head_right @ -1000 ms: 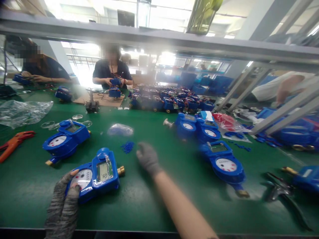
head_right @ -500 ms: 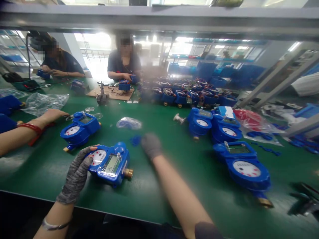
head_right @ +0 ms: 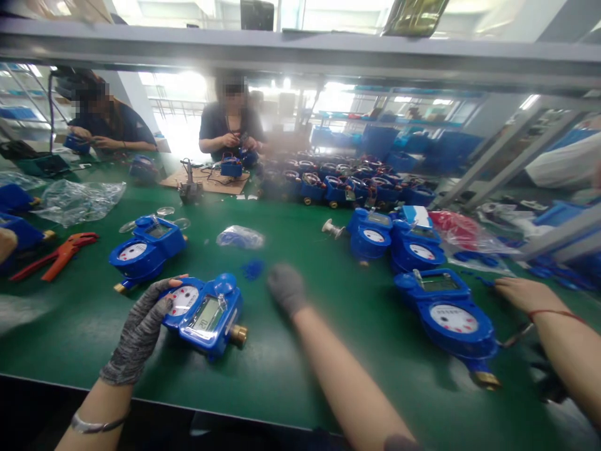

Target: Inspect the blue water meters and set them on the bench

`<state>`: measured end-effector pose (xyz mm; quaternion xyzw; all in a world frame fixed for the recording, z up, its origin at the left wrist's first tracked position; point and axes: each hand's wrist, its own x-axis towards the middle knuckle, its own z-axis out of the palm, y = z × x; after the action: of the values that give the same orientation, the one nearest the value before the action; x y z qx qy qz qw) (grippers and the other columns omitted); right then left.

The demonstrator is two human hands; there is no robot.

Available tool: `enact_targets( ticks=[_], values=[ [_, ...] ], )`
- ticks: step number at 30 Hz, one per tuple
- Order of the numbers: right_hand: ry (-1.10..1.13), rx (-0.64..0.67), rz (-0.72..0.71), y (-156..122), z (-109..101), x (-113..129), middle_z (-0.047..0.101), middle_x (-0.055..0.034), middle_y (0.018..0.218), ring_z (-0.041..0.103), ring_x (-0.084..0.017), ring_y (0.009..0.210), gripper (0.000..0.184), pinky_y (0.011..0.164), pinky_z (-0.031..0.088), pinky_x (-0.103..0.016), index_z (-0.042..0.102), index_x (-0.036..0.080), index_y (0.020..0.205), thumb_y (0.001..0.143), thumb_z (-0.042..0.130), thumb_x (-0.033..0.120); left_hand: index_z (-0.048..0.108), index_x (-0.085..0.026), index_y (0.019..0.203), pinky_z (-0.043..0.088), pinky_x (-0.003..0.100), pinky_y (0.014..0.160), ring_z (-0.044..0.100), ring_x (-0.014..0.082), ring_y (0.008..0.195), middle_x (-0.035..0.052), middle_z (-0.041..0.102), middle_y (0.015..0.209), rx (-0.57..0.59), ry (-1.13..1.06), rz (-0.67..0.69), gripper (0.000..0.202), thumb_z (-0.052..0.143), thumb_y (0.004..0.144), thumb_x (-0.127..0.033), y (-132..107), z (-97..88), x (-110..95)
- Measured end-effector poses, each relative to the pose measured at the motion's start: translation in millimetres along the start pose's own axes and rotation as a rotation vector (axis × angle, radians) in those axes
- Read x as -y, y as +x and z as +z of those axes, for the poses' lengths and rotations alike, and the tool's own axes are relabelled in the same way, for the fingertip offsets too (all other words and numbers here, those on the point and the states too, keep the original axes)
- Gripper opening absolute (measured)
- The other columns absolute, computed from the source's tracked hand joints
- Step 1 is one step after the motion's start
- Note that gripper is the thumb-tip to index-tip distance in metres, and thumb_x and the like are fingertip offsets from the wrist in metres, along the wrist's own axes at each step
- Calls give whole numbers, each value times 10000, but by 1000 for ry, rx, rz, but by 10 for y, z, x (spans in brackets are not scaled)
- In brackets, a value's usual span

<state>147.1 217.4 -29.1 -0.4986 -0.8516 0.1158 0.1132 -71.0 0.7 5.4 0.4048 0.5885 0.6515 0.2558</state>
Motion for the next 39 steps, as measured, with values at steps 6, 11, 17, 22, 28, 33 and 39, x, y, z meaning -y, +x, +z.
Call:
enact_targets(
  ticks=[6,11,17,22,28,33,39],
  values=[
    [45,-8,-31,-54,-24,-59,709,-81,963,626,-194,942,176,812,434,-252,728,176,933,895,560,215,648,-209,1088,444,450,1004,556,326,1208,108,615,1297,9,-37,-29,299,629,867,-409,79,29,11],
    [121,-19,-50,-129,-86,-24,703,-98,963,629,-194,908,168,818,456,-270,708,141,943,904,553,193,626,-230,1133,432,417,997,559,289,1162,69,625,1228,-147,-9,-7,355,667,839,-425,45,72,47],
    [370,-50,-331,-630,-250,137,671,-62,938,602,-167,863,135,808,484,-276,661,170,929,921,538,226,645,-197,1063,461,414,971,605,286,1104,87,671,1156,-84,-73,-39,350,744,782,-380,177,61,31],
    [419,-71,-543,-859,-327,254,647,-92,895,585,-189,840,209,790,495,-320,667,148,933,946,484,247,646,-178,1034,501,430,936,637,303,1090,124,694,1147,27,-165,-75,342,769,764,-348,321,86,29],
    [357,-54,-603,-837,-373,313,652,-102,903,586,-193,848,203,800,507,-320,678,137,955,944,501,236,654,-178,1020,500,395,947,637,278,1096,109,699,1136,17,-201,-64,303,772,771,-305,317,91,71],
    [169,-36,-717,-830,-426,317,665,-138,921,581,-234,869,217,825,515,-385,697,121,939,929,509,228,663,-174,1012,505,376,942,638,264,1092,100,702,1124,14,-203,-56,285,770,775,-291,322,83,84],
    [490,5,-659,-902,-410,235,684,-113,960,607,-209,901,233,830,515,-353,709,157,983,927,501,243,662,-185,1007,517,342,918,640,245,1079,80,703,1115,15,-202,-62,265,761,786,-292,306,103,55]
  ],
)
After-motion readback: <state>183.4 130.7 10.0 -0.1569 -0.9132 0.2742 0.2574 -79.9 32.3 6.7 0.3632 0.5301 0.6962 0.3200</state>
